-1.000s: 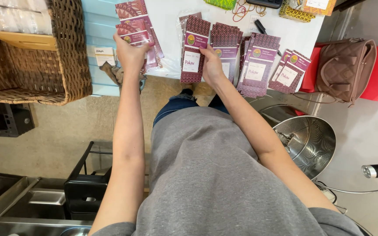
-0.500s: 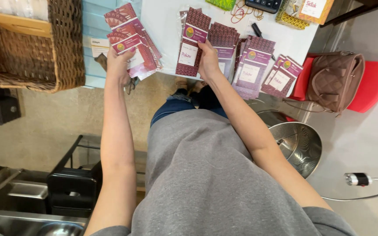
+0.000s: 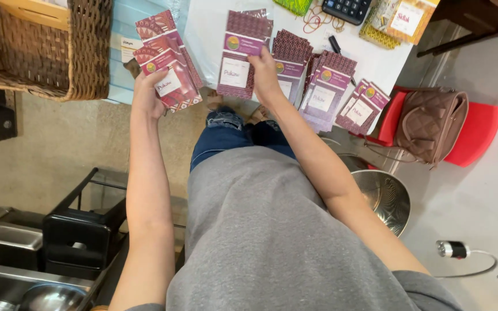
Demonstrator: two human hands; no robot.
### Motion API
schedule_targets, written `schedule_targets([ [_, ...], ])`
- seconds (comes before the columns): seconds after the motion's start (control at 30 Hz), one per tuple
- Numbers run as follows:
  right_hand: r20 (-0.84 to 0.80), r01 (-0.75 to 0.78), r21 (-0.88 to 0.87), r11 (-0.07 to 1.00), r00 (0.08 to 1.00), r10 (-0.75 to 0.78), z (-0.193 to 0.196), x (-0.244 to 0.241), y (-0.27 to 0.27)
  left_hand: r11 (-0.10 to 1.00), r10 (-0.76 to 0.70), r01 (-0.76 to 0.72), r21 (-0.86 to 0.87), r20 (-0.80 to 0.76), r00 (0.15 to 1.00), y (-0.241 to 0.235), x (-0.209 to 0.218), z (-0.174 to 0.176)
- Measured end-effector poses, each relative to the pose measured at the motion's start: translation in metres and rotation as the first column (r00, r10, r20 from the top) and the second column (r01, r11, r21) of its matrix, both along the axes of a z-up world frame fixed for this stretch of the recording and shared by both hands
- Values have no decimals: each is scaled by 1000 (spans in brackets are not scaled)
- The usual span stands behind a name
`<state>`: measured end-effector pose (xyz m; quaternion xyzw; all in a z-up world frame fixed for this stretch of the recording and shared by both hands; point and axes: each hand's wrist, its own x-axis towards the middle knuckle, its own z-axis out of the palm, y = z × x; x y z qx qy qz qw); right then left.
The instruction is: The person stands at a table and repeatedly picks up, fans out, and stacks small coffee packets. They handle the packets by hand, separating them into piles and occasionally placing them on the table surface.
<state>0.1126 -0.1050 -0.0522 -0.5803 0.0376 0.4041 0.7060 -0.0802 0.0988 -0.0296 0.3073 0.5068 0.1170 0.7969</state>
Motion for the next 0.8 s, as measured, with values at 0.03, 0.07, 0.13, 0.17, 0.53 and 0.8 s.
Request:
schedule_targets([
  [0.03,-2,15,-1,1000,1000,-15,9,-9,4,1000,-15,15,-1,-2,1000,3,-5,-12],
  [0.07,107,-95,-125,988,988,109,18,-13,13,996,22,-10,-87,136,990,10,-5,-23],
  [0.13,194,-174,-255,951,954,227,23,-21,29,985,56,-10,-174,262,963,24,-3,-42],
  [0.17,279,-191,-330,924,916,289,18,-25,36,968,44,33,-247,301,953,29,-1,-49],
  [0.53,426,21,-563,826,864,268,-15,-46,92,926,-130,271,-264,452,883,59,41,-55],
  [0.8,384,20,-831,556,744,547,-5,-42,97,872,-194,369,-321,465,864,83,46,-65],
])
